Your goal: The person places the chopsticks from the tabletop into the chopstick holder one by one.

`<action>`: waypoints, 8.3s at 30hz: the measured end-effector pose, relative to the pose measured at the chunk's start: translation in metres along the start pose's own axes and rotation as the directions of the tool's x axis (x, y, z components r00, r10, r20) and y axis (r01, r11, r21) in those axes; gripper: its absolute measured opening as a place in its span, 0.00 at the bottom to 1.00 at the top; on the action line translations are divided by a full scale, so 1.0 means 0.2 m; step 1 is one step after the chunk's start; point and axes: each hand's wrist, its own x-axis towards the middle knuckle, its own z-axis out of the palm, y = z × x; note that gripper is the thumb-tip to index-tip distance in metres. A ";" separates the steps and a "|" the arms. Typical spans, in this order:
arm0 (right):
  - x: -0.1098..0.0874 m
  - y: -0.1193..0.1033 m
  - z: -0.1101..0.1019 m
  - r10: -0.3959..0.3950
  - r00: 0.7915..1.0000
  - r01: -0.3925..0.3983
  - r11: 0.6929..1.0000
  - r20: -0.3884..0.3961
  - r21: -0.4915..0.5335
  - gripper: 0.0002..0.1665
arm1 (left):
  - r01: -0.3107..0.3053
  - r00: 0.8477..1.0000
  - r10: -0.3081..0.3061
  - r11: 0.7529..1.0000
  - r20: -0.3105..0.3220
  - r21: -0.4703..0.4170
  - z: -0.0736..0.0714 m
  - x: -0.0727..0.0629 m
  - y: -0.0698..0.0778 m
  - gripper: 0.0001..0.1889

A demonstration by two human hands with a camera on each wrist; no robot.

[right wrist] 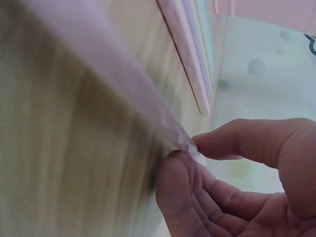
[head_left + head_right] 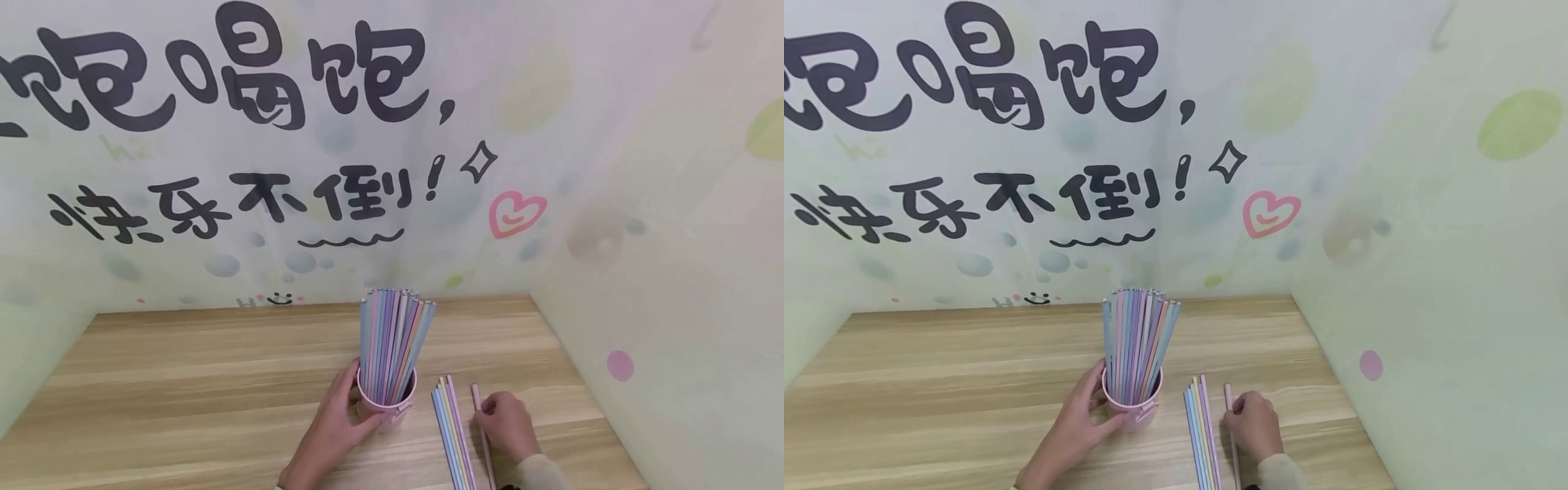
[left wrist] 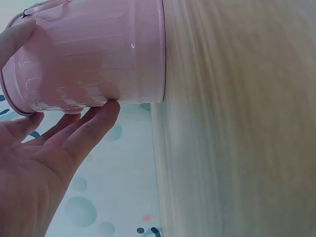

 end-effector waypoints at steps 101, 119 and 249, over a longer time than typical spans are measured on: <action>0.03 -0.13 0.11 -0.105 0.993 0.106 0.994 -0.045 0.019 0.05 | 0.039 0.999 -0.039 0.999 0.012 0.011 0.00 -0.01 0.00 0.51; 0.00 -0.03 0.01 -0.021 1.000 0.021 0.997 -0.005 -0.076 0.04 | 0.026 1.000 -0.026 1.000 0.007 0.013 -0.01 -0.01 0.01 0.52; -0.03 -0.11 0.06 -0.004 1.000 0.003 0.992 -0.008 -0.129 0.04 | 0.054 0.998 -0.054 0.998 0.012 0.011 0.00 -0.01 0.01 0.52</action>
